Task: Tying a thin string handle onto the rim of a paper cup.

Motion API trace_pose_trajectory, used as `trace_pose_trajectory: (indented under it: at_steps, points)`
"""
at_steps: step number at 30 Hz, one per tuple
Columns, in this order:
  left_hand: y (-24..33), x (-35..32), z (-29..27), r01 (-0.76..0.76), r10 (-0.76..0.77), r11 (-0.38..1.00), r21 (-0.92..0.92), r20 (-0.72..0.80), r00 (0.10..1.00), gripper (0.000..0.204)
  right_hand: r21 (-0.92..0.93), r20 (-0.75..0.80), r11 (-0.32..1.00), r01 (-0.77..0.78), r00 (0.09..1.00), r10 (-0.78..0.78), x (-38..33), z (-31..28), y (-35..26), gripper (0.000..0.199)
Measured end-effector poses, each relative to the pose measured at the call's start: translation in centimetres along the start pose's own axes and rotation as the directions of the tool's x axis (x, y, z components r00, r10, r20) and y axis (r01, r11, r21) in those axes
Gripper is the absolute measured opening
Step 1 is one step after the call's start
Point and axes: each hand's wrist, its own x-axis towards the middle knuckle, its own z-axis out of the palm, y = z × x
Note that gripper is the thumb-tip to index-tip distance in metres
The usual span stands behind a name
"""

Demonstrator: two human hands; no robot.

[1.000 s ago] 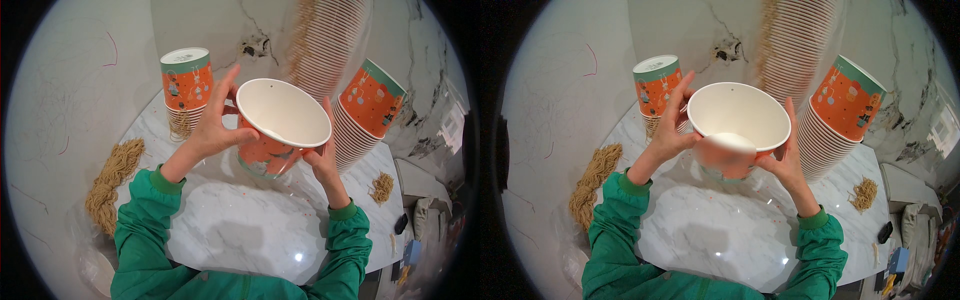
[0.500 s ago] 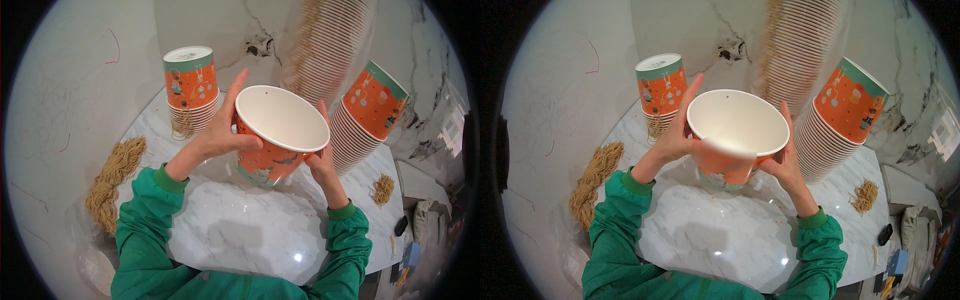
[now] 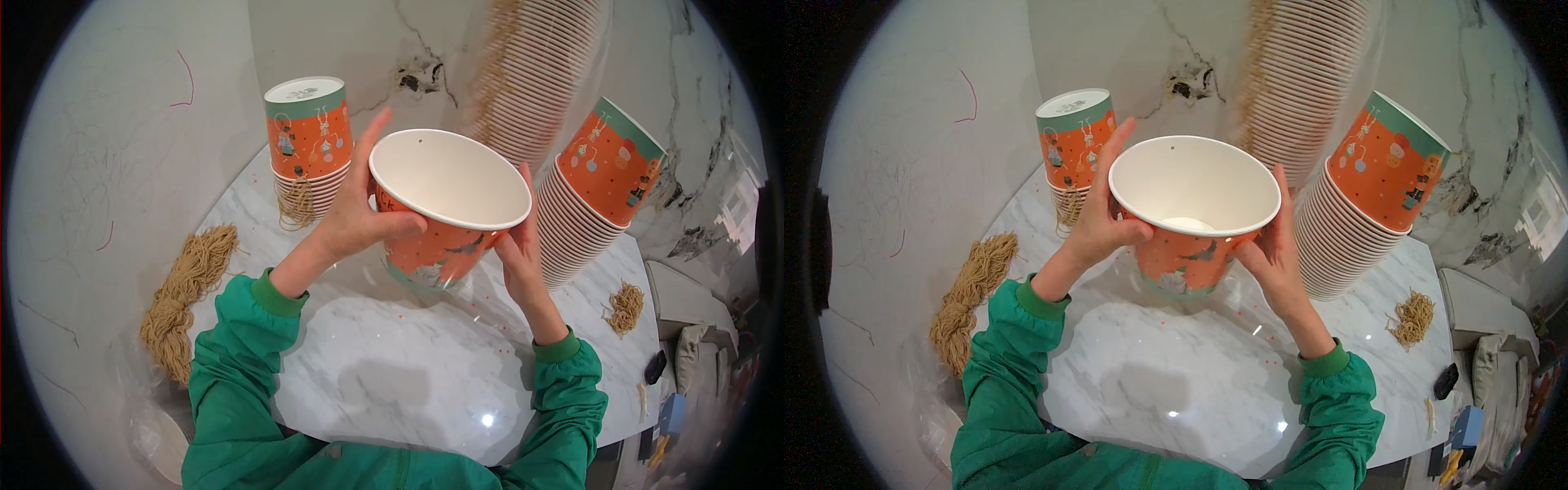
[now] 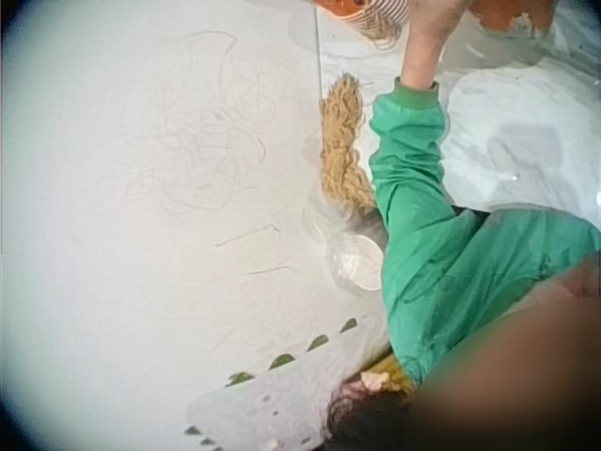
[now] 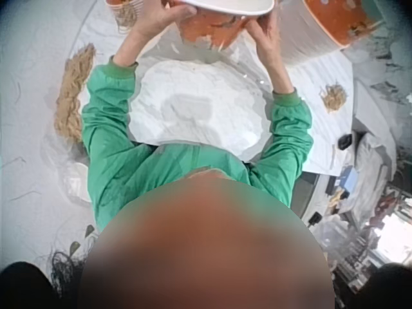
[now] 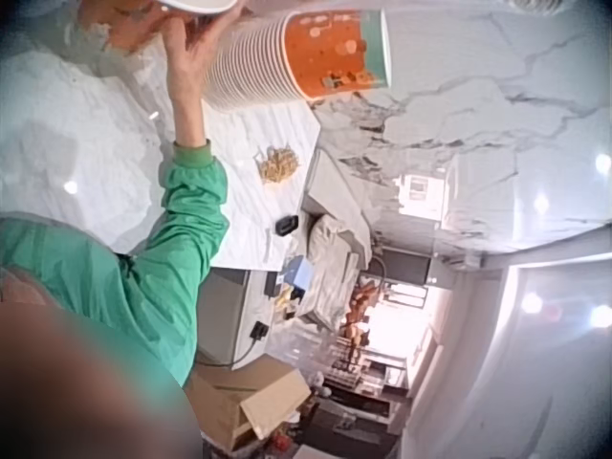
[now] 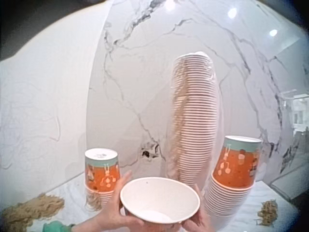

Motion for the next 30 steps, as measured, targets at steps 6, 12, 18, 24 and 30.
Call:
trace_pose_trajectory:
  at_steps: [6, 12, 18, 24, 30]
  points:
    - [0.0, 0.1, 0.0, -0.033, 0.033, 0.999, 0.019, -0.028, 0.999, 0.131, -0.004, -0.004, 1.000, -0.001, 1.000, 0.001, 0.0, 0.3, -0.3, 0.094]
    - [-0.1, 0.1, 0.2, -0.038, 0.038, 0.999, 0.013, -0.036, 0.999, 0.132, -0.058, -0.004, 0.998, 0.030, 1.000, -0.030, 0.0, 0.1, -0.1, 0.090]
    - [-0.3, 0.1, 0.7, -0.098, 0.104, 0.992, 0.081, -0.067, 0.992, 0.130, -0.119, -0.055, 0.992, 0.046, 0.997, -0.052, -0.1, 0.0, 0.1, 0.080]
    - [-1.0, 0.0, 1.5, -0.128, 0.161, 0.966, 0.226, -0.134, 0.978, 0.126, -0.083, -0.114, 0.996, 0.010, 0.993, -0.020, -0.3, 0.0, 0.7, 0.074]
    - [-1.7, -0.3, 2.7, -0.107, 0.179, 0.941, 0.322, -0.203, 0.963, 0.127, -0.168, -0.097, 0.986, 0.019, 0.995, -0.036, -0.4, 0.5, 0.0, 0.090]
